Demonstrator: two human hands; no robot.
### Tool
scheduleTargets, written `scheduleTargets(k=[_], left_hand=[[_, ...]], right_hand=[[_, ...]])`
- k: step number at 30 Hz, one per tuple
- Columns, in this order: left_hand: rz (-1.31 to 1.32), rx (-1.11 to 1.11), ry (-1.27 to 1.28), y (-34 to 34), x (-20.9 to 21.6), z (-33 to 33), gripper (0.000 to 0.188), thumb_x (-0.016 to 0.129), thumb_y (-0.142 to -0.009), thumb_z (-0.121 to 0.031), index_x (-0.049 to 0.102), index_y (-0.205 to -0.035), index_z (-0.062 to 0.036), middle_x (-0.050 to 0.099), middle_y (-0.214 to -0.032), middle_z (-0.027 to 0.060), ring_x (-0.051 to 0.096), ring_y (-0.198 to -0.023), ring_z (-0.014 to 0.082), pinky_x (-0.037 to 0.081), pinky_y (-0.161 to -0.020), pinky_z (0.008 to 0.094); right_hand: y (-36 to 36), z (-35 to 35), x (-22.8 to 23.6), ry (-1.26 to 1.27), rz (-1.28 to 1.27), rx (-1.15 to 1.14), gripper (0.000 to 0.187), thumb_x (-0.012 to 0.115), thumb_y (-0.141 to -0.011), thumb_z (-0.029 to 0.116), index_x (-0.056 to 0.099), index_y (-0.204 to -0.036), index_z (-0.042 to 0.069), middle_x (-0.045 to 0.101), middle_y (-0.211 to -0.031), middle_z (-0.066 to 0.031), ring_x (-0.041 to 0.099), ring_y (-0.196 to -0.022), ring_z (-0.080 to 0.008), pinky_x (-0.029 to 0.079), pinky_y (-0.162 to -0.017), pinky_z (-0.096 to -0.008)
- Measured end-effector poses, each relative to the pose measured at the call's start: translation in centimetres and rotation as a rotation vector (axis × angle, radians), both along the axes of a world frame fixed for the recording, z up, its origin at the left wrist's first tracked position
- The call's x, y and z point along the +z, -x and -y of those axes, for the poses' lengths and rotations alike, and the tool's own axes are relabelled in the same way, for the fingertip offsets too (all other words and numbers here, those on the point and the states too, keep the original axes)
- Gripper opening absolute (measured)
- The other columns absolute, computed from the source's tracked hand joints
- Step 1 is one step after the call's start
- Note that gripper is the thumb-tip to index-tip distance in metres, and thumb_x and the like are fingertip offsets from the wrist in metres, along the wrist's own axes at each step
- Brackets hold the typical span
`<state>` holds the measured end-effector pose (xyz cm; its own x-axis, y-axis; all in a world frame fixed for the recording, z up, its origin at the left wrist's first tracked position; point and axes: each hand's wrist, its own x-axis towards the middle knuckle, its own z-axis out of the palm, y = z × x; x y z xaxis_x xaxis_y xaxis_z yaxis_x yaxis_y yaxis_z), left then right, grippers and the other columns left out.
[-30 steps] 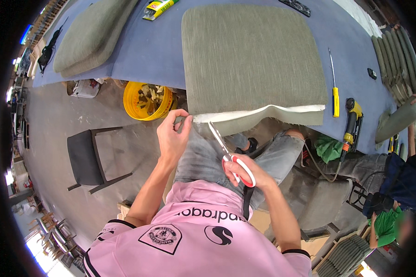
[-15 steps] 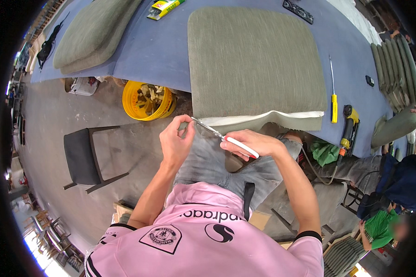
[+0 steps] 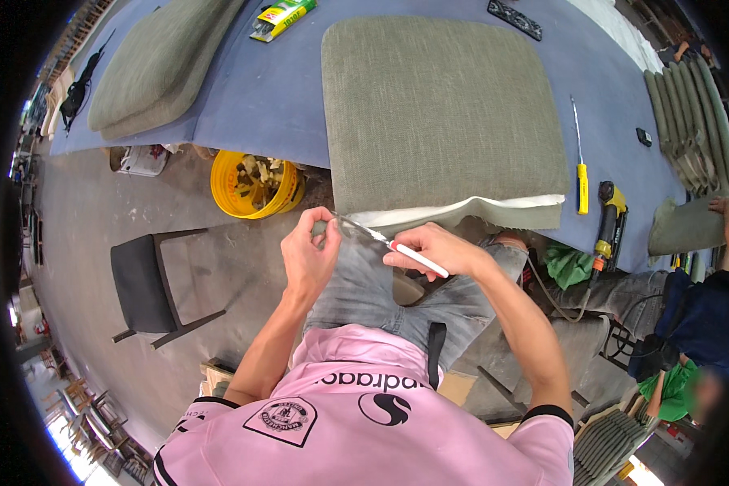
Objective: The person places a cushion on a table, trims excess fabric with scissors, and uses a staple gun to secure the fabric to the cushion. They repeat these steps on multiple cushions, folding edges and stapling them in place.
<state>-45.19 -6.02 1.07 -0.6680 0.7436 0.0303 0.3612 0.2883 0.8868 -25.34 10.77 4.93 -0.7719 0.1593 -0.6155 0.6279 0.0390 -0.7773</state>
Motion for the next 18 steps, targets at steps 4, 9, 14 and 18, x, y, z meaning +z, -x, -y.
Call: scheduleTargets(k=[4, 9, 14, 18], left_hand=[[-0.111, 0.012, 0.033, 1.8, 0.2, 0.8, 0.013, 0.075, -0.095, -0.007, 0.067, -0.106, -0.0056, 0.071, -0.084, 0.0095, 0.065, -0.062, 0.0161, 0.055, -0.061, 0.0306], [-0.705, 0.219, 0.255, 17.9, -4.0, 3.8, 0.073, 0.074, -0.098, -0.012, 0.039, -0.162, -0.0058, 0.057, -0.147, 0.0322, 0.059, -0.133, 0.0465, 0.046, -0.112, 0.0527], [-0.577, -0.264, -0.020, 12.2, 3.5, 2.0, 0.035, 0.080, -0.089, -0.009, 0.072, -0.123, -0.0081, 0.072, -0.126, 0.0113, 0.066, -0.118, 0.0361, 0.049, -0.101, 0.0487], [-0.572, -0.462, -0.070, 4.0, 3.3, 0.6, 0.033, 0.087, -0.082, -0.007, 0.075, -0.113, -0.0147, 0.070, -0.112, 0.0040, 0.065, -0.103, 0.0275, 0.048, -0.091, 0.0426]], right_hand=[[-1.4, 2.2, -1.6, 0.002, -0.065, -0.080, 0.045, 0.080, -0.101, 0.044, 0.067, -0.084, 0.004, 0.056, -0.062, 0.0034, 0.055, -0.052, -0.0058, 0.043, -0.048, -0.0281], [-4.3, 5.7, -1.5, 0.055, -0.071, -0.154, 0.042, 0.078, -0.103, 0.041, 0.062, -0.087, 0.005, 0.058, -0.067, 0.0022, 0.056, -0.054, -0.0080, 0.043, -0.051, -0.0291], [-7.0, 9.4, -2.9, 0.235, -0.274, -0.347, 0.033, 0.061, -0.113, 0.038, 0.059, -0.105, 0.006, 0.063, -0.083, -0.0015, 0.064, -0.070, -0.0125, 0.051, -0.065, -0.0315], [-5.8, 10.5, -2.9, 0.339, -0.267, -0.396, 0.040, 0.052, -0.115, 0.044, 0.060, -0.107, 0.006, 0.065, -0.092, -0.0035, 0.065, -0.081, -0.0144, 0.050, -0.075, -0.0312]])
